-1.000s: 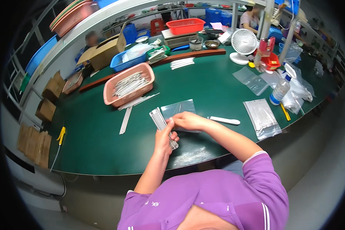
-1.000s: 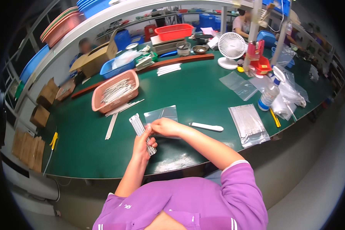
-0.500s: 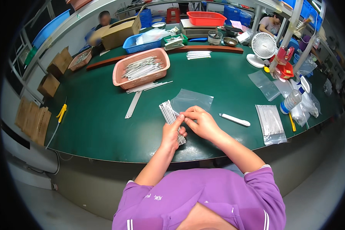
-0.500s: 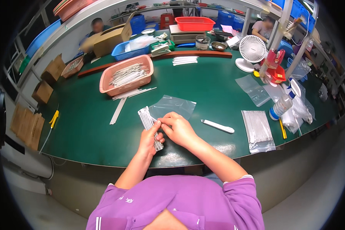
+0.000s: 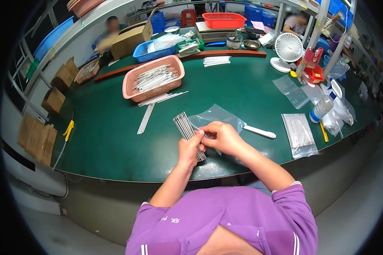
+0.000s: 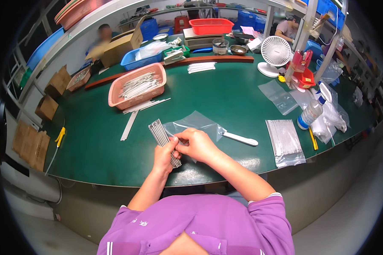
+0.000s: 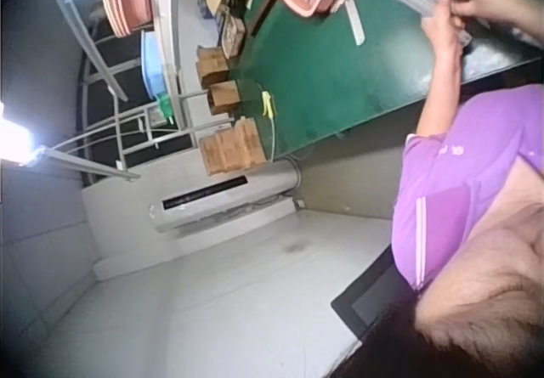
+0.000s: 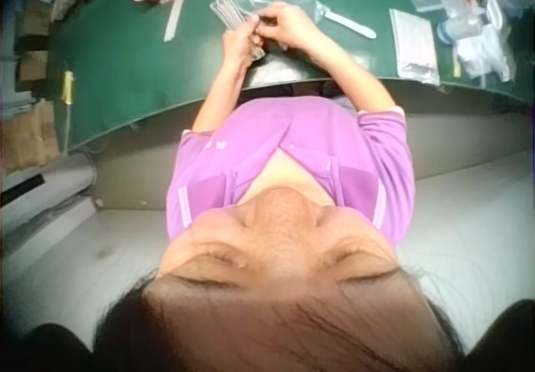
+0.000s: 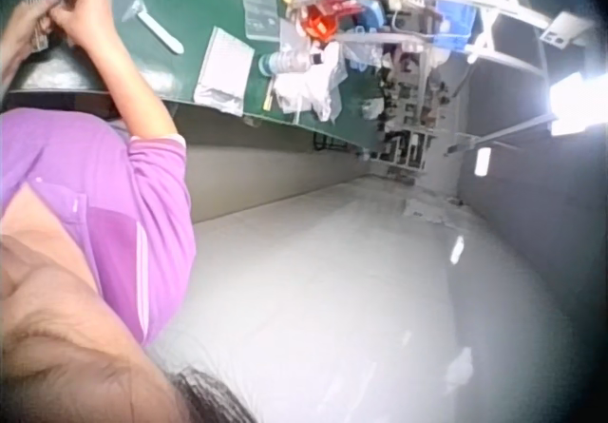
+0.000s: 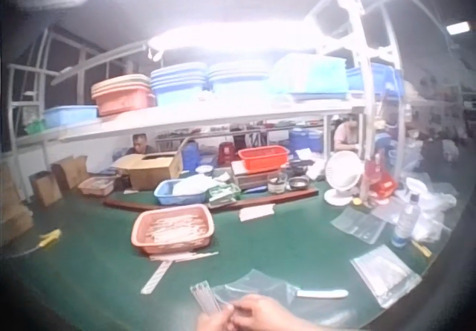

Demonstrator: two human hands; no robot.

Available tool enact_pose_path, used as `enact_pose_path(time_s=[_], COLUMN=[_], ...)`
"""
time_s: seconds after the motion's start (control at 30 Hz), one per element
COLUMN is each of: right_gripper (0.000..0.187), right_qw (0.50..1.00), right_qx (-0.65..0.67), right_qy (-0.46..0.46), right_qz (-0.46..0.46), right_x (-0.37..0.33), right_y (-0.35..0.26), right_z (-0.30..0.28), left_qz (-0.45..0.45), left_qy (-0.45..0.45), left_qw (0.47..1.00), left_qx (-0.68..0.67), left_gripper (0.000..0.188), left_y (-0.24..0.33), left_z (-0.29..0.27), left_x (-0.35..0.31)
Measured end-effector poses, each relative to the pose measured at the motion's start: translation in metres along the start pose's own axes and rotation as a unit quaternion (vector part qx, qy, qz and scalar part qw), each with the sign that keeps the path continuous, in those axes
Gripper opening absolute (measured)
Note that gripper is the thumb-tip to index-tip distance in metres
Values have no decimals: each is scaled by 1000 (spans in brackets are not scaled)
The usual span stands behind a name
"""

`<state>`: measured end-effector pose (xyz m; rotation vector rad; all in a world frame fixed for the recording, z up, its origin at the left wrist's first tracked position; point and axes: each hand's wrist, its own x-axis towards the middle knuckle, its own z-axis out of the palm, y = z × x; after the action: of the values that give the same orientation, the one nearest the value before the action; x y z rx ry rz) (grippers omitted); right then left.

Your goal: The person gathers small metal rods from a pink basket and the table surface, aligns them into neat bundles, and places them into clear plastic bags. The person repeats this process, organizing the rods into multiple packets on the green workbench.

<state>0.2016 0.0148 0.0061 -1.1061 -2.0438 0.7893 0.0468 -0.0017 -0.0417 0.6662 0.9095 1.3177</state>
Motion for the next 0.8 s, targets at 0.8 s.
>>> enact_pose_path(time_s=[0.8], right_gripper=[26], right_qw=[973], right_qx=[171], right_qy=[-96], right_qz=[121], right_x=[13], right_y=[-3], right_z=[-27], left_qz=[60], left_qy=[-44], left_qw=[997], left_qx=[15], left_gripper=[19], left_y=[8], left_z=[3], left_x=[-5])
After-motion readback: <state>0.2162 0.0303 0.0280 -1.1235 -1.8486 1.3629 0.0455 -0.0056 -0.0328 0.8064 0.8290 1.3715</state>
